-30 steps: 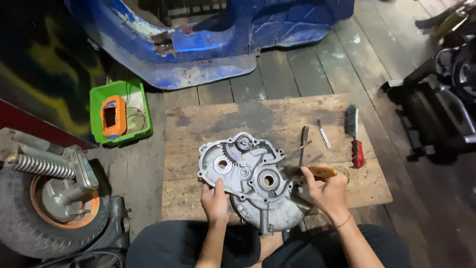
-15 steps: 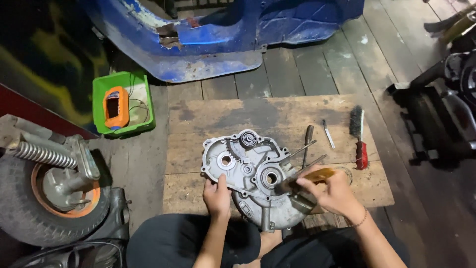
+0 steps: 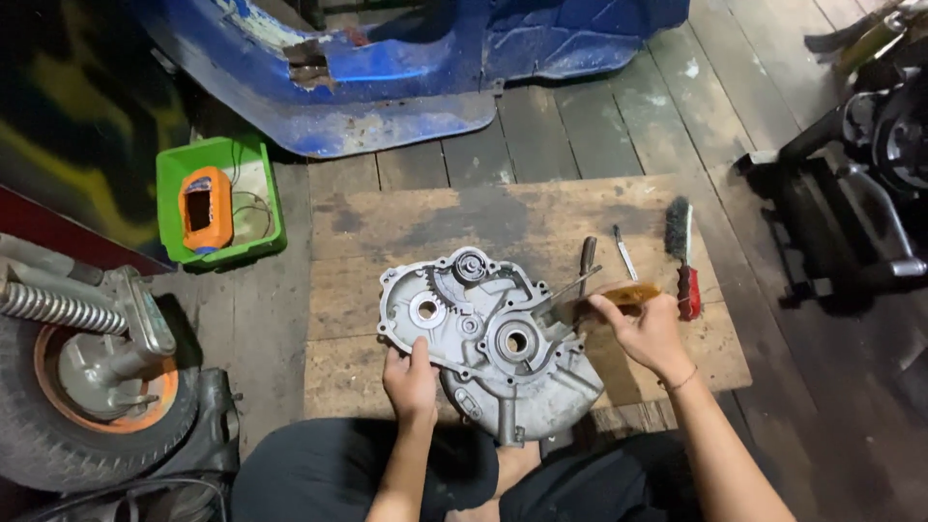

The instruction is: The person cleans a silver mechanical housing, likely a motorcycle engine case, using a wire brush and a paintbrush. They scrub the internal gears and surfaces, then use the paintbrush to remove debris from the crevices.

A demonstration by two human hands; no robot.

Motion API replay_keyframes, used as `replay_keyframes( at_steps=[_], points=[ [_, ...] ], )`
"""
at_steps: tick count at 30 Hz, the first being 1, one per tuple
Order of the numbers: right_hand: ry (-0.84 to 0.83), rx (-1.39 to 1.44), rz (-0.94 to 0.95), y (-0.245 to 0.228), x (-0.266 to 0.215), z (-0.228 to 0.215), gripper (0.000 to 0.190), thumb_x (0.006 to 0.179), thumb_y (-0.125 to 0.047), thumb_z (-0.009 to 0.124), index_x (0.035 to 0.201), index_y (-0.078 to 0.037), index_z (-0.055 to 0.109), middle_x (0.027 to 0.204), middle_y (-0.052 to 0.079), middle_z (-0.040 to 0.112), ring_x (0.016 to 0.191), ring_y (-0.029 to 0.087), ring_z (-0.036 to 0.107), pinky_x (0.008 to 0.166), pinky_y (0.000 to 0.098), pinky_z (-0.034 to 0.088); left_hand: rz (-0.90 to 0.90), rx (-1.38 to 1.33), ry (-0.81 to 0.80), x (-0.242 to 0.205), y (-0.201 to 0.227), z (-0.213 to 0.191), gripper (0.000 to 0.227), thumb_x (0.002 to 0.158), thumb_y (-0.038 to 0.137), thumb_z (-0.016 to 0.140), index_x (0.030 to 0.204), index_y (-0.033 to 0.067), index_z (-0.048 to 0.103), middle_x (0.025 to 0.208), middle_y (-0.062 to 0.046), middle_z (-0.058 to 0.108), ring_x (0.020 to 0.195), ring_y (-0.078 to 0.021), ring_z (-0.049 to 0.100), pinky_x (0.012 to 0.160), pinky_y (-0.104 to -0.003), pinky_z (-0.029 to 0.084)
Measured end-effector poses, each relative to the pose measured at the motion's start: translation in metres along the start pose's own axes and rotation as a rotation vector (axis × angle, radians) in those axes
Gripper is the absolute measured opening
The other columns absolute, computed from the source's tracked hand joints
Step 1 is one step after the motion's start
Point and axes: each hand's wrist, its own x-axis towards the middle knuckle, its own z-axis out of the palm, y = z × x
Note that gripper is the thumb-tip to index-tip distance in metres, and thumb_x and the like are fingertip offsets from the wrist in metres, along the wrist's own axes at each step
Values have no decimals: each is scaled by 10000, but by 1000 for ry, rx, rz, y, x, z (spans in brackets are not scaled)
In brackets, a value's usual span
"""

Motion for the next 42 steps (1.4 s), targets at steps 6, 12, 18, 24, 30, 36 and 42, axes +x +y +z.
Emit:
replay_keyframes(
  at_steps=[6,12,18,24,30,36,42],
  points=[
    [-93,308,113,-37,-21,7,21,773,-52,838,767,-48,818,676,129,788,596,178,719,598,344,607,10,-34,-10,5,-9,-1,828,907,216,733,1538,-115,311,1370,-434,516,1311,-455,547,934,-562,552],
    [181,309,365,40,-23,0,98,949,-54,743,992,33,756,805,205,739,640,224,699,579,364,589,9,8,-5,2,-9,-6,802,907,231,742,1532,-90,355,1335,-394,564,1277,-423,582,920,-545,563],
    [119,599,514,4,-21,-4,228,898,-85,745,1037,96,742,754,204,717,577,230,677,531,298,595,-96,74,61,27,-24,-6,920,893,284,679,1614,0,184,1455,-171,582,1217,-259,633,947,-436,589],
    [3,526,446,33,-33,-13,260,929,-197,723,1104,-10,770,743,120,773,569,165,710,537,222,615,-179,143,26,-24,30,7,779,971,288,586,1633,98,223,1614,-92,417,1329,-296,574,1064,-440,536],
    [-20,304,370,60,-18,-11,185,943,-208,719,931,-37,789,637,68,742,453,99,646,395,175,487,-113,90,97,-24,23,16,497,976,224,566,1458,104,547,1273,-72,680,1107,-230,662,947,-407,531],
    [-279,290,460,55,-14,-3,247,938,-387,678,980,-172,790,617,-41,702,439,36,531,432,162,385,-77,88,160,-14,9,15,179,989,207,615,1102,68,600,970,-91,661,847,-213,656,790,-372,558],
    [-70,477,358,52,-7,-16,250,937,-291,711,896,-56,784,613,56,738,413,99,646,352,166,467,-67,84,176,-19,14,22,202,996,171,581,1156,55,622,1107,-88,693,1021,-228,680,901,-394,558]
  ],
)
